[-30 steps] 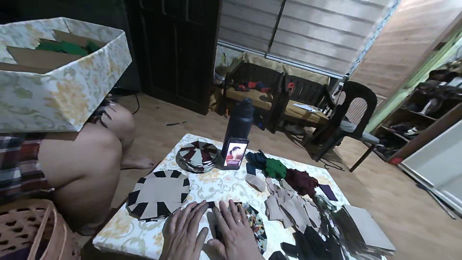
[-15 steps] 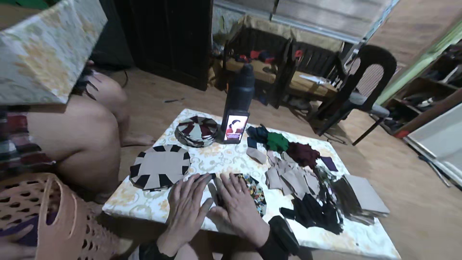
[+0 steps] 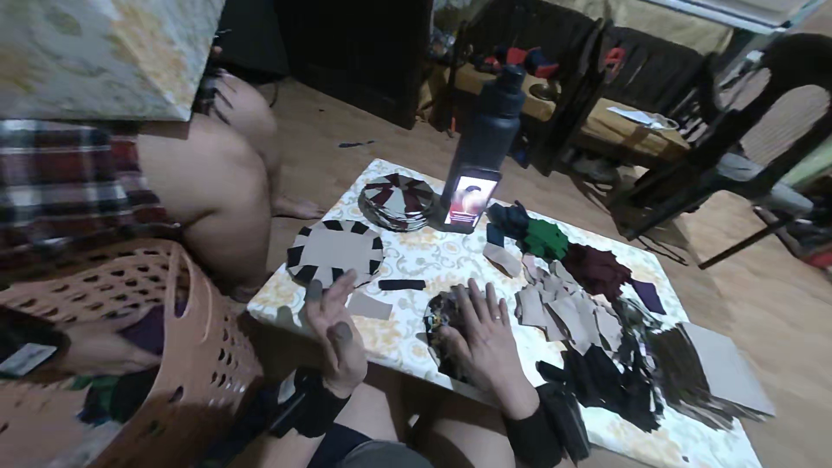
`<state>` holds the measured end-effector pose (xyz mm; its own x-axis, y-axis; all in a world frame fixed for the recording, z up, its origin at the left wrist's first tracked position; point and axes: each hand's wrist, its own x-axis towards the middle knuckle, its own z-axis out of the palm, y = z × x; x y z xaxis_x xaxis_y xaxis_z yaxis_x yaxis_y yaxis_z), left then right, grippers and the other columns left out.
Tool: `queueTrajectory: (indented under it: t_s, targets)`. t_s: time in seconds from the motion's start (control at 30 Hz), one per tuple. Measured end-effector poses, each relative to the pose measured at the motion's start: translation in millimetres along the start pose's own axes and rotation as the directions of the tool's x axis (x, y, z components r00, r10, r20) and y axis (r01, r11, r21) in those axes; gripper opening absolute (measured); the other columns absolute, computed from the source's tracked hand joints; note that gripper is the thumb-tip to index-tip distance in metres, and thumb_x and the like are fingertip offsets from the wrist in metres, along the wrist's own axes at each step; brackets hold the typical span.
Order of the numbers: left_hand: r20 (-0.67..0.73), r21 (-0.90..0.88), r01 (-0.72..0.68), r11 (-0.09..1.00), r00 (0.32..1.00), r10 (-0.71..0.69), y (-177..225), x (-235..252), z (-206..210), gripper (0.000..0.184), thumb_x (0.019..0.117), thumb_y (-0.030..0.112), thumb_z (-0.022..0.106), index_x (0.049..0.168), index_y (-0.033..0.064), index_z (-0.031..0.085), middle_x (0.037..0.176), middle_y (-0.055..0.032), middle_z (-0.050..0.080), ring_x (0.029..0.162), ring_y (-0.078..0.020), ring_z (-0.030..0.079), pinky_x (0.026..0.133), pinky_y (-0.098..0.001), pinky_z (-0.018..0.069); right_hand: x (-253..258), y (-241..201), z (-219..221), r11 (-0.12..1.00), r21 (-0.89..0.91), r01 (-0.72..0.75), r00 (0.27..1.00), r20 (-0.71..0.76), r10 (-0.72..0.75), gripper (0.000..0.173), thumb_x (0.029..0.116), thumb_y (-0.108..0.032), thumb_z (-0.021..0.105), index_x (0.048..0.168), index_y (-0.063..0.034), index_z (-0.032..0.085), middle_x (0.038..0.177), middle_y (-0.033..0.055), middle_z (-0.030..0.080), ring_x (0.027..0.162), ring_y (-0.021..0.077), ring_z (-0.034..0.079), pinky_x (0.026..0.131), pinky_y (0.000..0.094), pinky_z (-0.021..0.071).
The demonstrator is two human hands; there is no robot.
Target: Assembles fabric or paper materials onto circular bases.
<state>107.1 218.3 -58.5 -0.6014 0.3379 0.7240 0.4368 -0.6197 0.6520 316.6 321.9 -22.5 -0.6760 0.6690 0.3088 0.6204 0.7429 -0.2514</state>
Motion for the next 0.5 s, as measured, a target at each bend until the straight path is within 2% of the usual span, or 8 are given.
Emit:
queueTrajectory:
  t_s: [0.03,0.1,0.17,0.33,0.4,0.5]
  targets:
    - [-0.055,-0.05,0.046,0.998,0.997,-0.049,0.1,1.5,0.9,0.082,0.1,0.067,0.042,0.153,0.009,0.018,0.142,-0.0061,0.057,0.129,-0.0224,0.058,0.109,-0.044,0.0471,-2.3,1.6,3.8,1.0,-0.013,-0.016,1.0,0.013,0.016,0.091,0.0976,-0.077,0.024,0.153,-0.0085,0.048,0.159,0.0201,0.041,0.147,0.0488,0.035,0.117,0.0699,0.0246]
    - [-0.104,-0.107,0.098,0.989,0.989,-0.109,0.5,3.4,2.7,0.086,0.0976,0.07,0.043,0.153,0.0098,0.017,0.138,-0.0053,0.058,0.124,-0.0231,0.06,0.104,-0.0443,0.051,-5.6,4.0,11.9,0.999,-0.035,-0.025,1.0,0.008,0.025,0.094,0.0963,-0.078,0.024,0.151,-0.0072,0.051,0.157,0.0203,0.044,0.145,0.0491,0.038,0.116,0.0697,0.0272]
    - [-0.125,-0.15,0.113,0.982,0.983,-0.132,3.1,2.5,2.6,0.078,0.0978,0.069,0.044,0.151,0.0149,0.025,0.132,-0.0013,0.061,0.118,-0.0212,0.063,0.098,-0.0421,0.0542,-6.9,3.3,10.7,0.999,-0.032,-0.025,0.999,0.019,0.026,0.094,0.0962,-0.078,0.024,0.152,-0.0074,0.05,0.158,0.0206,0.044,0.145,0.0488,0.038,0.116,0.0703,0.0272]
    - [-0.136,-0.139,0.122,0.983,0.981,-0.141,13.9,6.7,-16.9,0.066,0.0991,0.068,0.042,0.138,0.0139,0.04,0.125,-0.0002,0.064,0.105,-0.0173,0.066,0.085,-0.0338,0.0573,-7.1,-0.2,-0.2,0.999,-0.022,-0.024,0.999,-0.026,0.024,0.09,0.0968,-0.077,0.026,0.152,-0.0097,0.051,0.16,0.0205,0.041,0.147,0.0501,0.035,0.115,0.0723,0.0247]
    - [-0.107,-0.108,0.145,0.984,0.982,-0.156,18.0,7.2,-28.9,0.062,0.0999,0.067,0.041,0.13,0.0129,0.045,0.124,0.0003,0.065,0.101,-0.0156,0.067,0.081,-0.031,0.0576,-10.5,2.3,7.7,0.999,-0.027,-0.031,1.0,-0.005,0.031,0.087,0.0971,-0.076,0.029,0.151,-0.0114,0.051,0.158,0.0197,0.043,0.146,0.0493,0.036,0.115,0.0717,0.0254]
    - [-0.006,-0.068,0.166,0.984,0.986,-0.167,17.1,3.7,-40.4,0.054,0.1038,0.059,0.041,0.13,0.0128,0.051,0.125,0.0025,0.066,0.102,-0.0133,0.067,0.081,-0.028,0.0573,-13.5,4.1,8.7,0.997,-0.039,-0.06,0.998,0.006,0.061,0.084,0.0972,-0.075,0.032,0.152,-0.0148,0.051,0.158,0.0175,0.044,0.147,0.0464,0.036,0.116,0.0712,0.025]
